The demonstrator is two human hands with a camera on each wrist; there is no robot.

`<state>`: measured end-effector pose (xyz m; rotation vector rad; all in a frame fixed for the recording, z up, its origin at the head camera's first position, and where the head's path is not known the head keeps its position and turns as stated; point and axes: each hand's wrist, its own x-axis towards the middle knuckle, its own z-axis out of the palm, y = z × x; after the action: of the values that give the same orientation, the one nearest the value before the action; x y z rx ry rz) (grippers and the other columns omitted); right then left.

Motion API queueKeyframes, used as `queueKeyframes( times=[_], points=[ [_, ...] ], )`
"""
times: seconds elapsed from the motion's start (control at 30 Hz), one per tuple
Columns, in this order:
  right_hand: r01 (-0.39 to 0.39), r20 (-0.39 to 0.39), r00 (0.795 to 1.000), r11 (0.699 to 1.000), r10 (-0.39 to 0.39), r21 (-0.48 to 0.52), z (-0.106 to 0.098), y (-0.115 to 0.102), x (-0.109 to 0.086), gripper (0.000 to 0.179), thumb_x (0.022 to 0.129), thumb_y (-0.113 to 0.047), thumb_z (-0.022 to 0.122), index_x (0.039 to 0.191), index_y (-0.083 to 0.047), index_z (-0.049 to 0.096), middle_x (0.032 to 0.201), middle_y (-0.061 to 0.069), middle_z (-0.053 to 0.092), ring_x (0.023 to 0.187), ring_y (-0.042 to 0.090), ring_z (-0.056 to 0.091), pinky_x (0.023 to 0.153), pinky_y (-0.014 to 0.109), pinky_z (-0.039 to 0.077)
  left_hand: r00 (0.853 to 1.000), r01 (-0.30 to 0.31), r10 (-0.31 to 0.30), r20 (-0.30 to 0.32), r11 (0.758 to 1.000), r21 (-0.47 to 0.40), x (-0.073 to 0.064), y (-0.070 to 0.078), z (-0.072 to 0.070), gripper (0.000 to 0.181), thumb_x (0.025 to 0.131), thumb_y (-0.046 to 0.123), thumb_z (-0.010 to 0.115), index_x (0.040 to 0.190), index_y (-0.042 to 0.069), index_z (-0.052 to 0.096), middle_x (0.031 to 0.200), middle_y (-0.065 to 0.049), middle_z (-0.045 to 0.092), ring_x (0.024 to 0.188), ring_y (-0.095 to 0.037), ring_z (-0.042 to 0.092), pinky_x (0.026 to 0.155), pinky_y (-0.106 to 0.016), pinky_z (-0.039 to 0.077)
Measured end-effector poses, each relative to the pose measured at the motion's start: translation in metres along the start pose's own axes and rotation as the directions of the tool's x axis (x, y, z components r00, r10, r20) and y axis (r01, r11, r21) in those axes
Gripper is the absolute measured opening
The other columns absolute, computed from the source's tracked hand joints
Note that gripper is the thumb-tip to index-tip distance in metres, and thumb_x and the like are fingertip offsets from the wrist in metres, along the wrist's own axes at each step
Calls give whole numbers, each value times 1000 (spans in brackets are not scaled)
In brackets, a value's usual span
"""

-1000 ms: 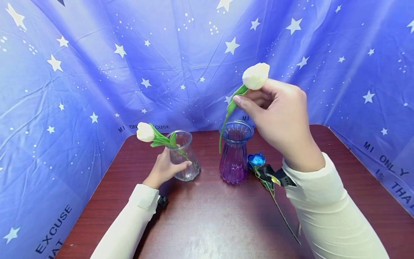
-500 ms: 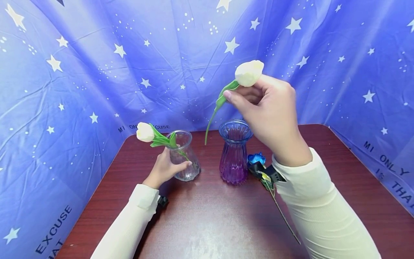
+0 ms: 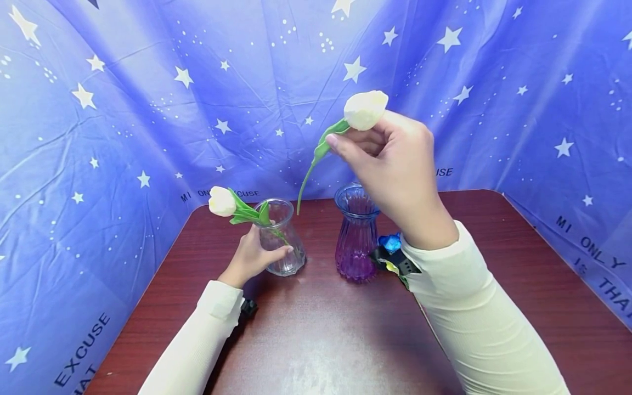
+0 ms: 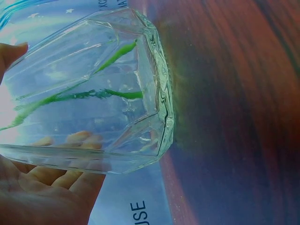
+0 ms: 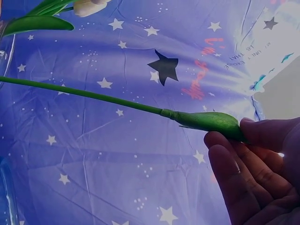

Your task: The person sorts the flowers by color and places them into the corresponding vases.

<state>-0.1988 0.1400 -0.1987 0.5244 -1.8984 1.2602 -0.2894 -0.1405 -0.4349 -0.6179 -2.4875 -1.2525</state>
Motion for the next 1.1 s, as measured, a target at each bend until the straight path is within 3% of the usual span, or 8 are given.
queueKeyframes(
  times=[0.23,0.37,0.53,0.77,0.9,1.1],
  points=[
    [-39,18,999,998,38,39,8,-1,0,15,84,-11,86,95,-7,77,81,-10,79,72,1,75,68,14,57,1000,-1,1,-2,1000,-4,1,-2,1,86,75,26,93,143,10,44,117,-15,74,108,-29,73,96,-45,58],
    [-36,36,999,999,36,15,15,0,-3,17,83,-13,87,96,-7,77,82,-9,79,73,-1,74,68,14,56,1000,-13,13,-5,1000,-7,1,-2,1,86,75,25,94,143,10,43,116,-14,74,106,-29,73,95,-45,58],
    [-22,63,998,999,23,-29,25,3,-6,18,83,-15,87,97,-6,79,85,2,80,76,-5,72,69,14,55,1000,-30,30,-9,999,-13,0,-2,2,85,75,23,93,142,9,43,114,-14,75,105,-29,74,94,-44,58],
    [-54,86,995,998,57,-36,33,6,-9,20,83,-18,88,98,-7,79,88,8,80,80,-9,72,73,14,55,999,-48,48,-12,999,-8,1,-2,2,85,75,22,94,142,9,43,112,-14,75,104,-27,74,93,-43,59],
    [-77,110,991,997,78,-19,37,10,-10,21,83,-17,88,99,-6,79,90,8,80,84,-5,74,77,15,57,999,-42,42,-10,999,-5,1,-1,2,85,75,22,94,142,9,43,113,-15,75,105,-28,74,94,-43,58],
    [-84,149,986,996,78,37,46,17,-12,23,84,-14,87,102,-4,77,91,10,80,89,12,78,79,19,60,999,-37,37,-6,999,-11,1,-2,2,85,75,23,94,142,9,43,113,-13,75,104,-26,74,94,-43,58]
  ],
)
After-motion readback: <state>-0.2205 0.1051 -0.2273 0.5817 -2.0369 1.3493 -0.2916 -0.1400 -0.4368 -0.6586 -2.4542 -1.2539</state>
